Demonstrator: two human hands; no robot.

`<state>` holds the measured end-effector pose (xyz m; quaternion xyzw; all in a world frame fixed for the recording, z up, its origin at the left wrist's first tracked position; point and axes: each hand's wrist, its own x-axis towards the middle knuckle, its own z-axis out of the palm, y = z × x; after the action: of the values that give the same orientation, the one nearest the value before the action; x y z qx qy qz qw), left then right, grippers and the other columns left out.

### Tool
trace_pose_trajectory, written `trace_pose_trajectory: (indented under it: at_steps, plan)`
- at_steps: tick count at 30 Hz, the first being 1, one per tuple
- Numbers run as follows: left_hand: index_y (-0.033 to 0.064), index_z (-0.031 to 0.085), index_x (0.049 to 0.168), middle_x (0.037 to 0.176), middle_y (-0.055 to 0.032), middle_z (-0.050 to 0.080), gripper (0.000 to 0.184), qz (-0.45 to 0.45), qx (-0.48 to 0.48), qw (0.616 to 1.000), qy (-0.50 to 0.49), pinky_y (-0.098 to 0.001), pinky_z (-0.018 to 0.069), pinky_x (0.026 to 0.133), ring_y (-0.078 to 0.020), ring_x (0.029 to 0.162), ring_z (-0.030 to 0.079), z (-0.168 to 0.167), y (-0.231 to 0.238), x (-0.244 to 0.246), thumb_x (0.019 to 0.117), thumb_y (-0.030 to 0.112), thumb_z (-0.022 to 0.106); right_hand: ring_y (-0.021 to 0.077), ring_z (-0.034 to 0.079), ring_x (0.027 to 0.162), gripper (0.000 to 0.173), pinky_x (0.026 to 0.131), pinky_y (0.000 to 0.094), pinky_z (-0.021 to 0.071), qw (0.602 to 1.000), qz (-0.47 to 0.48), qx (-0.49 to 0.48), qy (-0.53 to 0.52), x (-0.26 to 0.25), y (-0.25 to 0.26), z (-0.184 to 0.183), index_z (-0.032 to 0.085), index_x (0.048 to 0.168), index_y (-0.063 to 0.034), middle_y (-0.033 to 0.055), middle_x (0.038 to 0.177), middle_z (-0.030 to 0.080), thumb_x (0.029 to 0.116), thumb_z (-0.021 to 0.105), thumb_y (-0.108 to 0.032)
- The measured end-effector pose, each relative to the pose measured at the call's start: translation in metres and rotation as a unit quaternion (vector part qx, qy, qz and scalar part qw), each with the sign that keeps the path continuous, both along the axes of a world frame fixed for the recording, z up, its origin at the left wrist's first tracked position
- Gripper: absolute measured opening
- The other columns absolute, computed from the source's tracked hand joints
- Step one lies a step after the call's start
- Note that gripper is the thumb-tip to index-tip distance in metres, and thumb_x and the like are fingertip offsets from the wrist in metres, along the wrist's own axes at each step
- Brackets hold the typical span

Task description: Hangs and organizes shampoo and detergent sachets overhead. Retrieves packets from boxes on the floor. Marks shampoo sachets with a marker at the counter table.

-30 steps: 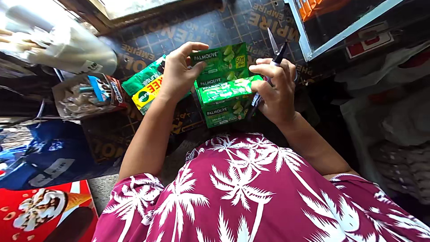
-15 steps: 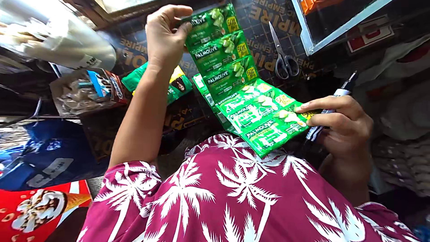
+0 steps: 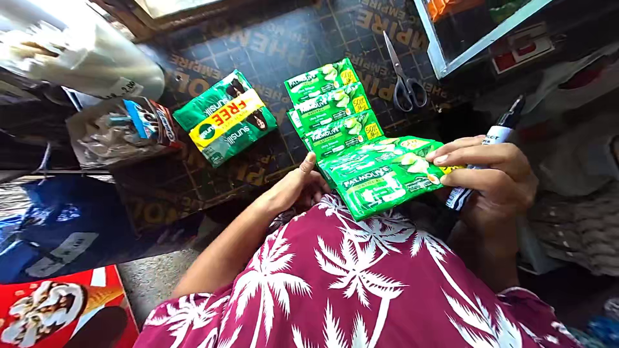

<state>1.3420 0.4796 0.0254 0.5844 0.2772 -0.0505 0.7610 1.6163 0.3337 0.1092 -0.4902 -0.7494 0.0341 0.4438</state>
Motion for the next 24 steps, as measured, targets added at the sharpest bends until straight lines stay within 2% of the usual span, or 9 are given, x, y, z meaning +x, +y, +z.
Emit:
trace_pose_trajectory:
  at_steps: [5,7,10,11,12,17,20,22,24]
  plan:
    - [0.0077,0.065,0.108,0.082,-0.0014,0.070,0.085,0.037,-0.090,0.994,0.042,-0.0224,0.0487,0.055,-0.0076,0.063,0.061,0.022,-0.010,0.019,0.1031,0.066,0.003,0.0179,0.063,0.118,0.006,0.101,0.0388,0.0557,0.998,0.012,0.067,-0.009,-0.002,0.003,0.026,0.060,0.094,-0.0102,0.0015,0.113,0.063,0.0993,0.060,-0.008]
    - [0.0107,0.059,0.124,0.092,-0.0024,0.075,0.079,0.072,-0.168,0.983,0.000,-0.0246,0.0563,0.057,-0.0096,0.068,0.069,0.019,-0.009,0.020,0.1030,0.068,0.008,0.0170,0.064,0.117,0.006,0.099,0.0382,0.0566,0.996,0.007,0.091,-0.017,0.000,0.002,0.032,0.061,0.094,-0.0120,-0.0006,0.113,0.064,0.0992,0.062,-0.010]
    - [0.0140,0.050,0.131,0.104,-0.0032,0.074,0.038,0.215,-0.264,0.932,-0.122,-0.0315,0.0626,0.076,-0.0141,0.088,0.074,0.029,-0.007,0.031,0.1109,0.037,0.027,0.0172,0.064,0.117,0.006,0.099,0.0386,0.0573,0.996,0.037,0.080,-0.006,0.001,-0.003,0.034,0.062,0.094,-0.0129,-0.0016,0.113,0.064,0.0987,0.063,-0.010]
    - [0.0133,0.043,0.134,0.106,-0.0055,0.071,0.027,0.270,-0.250,0.919,-0.144,-0.0339,0.0625,0.078,-0.0162,0.089,0.073,0.028,-0.002,0.037,0.1087,0.019,0.035,0.0175,0.063,0.118,0.006,0.100,0.0390,0.0570,0.996,0.050,0.068,0.000,0.001,-0.005,0.032,0.061,0.094,-0.0127,-0.0014,0.114,0.064,0.0988,0.063,-0.009]
    - [0.0127,0.038,0.138,0.108,-0.0066,0.069,0.035,0.308,-0.218,0.913,-0.156,-0.0351,0.0625,0.078,-0.0170,0.090,0.073,0.027,0.004,0.043,0.1040,0.006,0.041,0.0177,0.063,0.119,0.006,0.101,0.0392,0.0564,0.997,0.060,0.051,0.000,0.002,-0.009,0.031,0.061,0.094,-0.0124,-0.0012,0.116,0.064,0.0992,0.063,-0.010]
    - [0.0099,0.029,0.146,0.121,-0.0128,0.062,0.055,0.359,-0.122,0.902,-0.206,-0.0424,0.0609,0.087,-0.0233,0.101,0.070,0.024,0.044,0.059,0.0973,-0.010,0.043,0.0224,0.062,0.123,0.004,0.104,0.0415,0.0512,0.997,0.022,-0.056,-0.039,0.006,-0.019,-0.001,0.060,0.096,-0.0084,0.0072,0.116,0.067,0.0997,0.063,-0.008]
    - [0.0050,0.029,0.149,0.127,-0.0138,0.059,0.053,0.374,-0.061,0.911,-0.165,-0.0394,0.0598,0.089,-0.0210,0.105,0.069,0.023,0.050,0.060,0.0993,-0.005,0.046,0.0257,0.065,0.120,0.007,0.101,0.0433,0.0530,0.995,-0.016,-0.090,-0.046,0.010,-0.018,-0.039,0.065,0.094,-0.0037,0.0135,0.115,0.070,0.0990,0.061,-0.005]
    - [0.0021,0.020,0.158,0.149,-0.0168,0.043,0.071,0.372,0.084,0.916,-0.123,-0.0359,0.0539,0.100,-0.0190,0.125,0.058,0.018,0.040,0.054,0.0959,0.008,0.054,0.0255,0.066,0.117,0.011,0.099,0.0432,0.0545,0.991,-0.036,-0.122,-0.046,0.014,-0.017,-0.060,0.066,0.091,-0.0035,0.0143,0.116,0.071,0.0979,0.058,-0.002]
    - [-0.0008,0.023,0.159,0.163,-0.0235,0.025,0.076,0.347,0.275,0.891,-0.099,-0.0401,0.0436,0.112,-0.0265,0.144,0.040,0.014,0.026,0.048,0.0934,0.015,0.059,0.0273,0.066,0.116,0.013,0.100,0.0452,0.0531,0.986,-0.055,-0.146,-0.061,0.015,-0.018,-0.073,0.068,0.089,-0.0018,0.0152,0.118,0.071,0.0952,0.057,0.001]
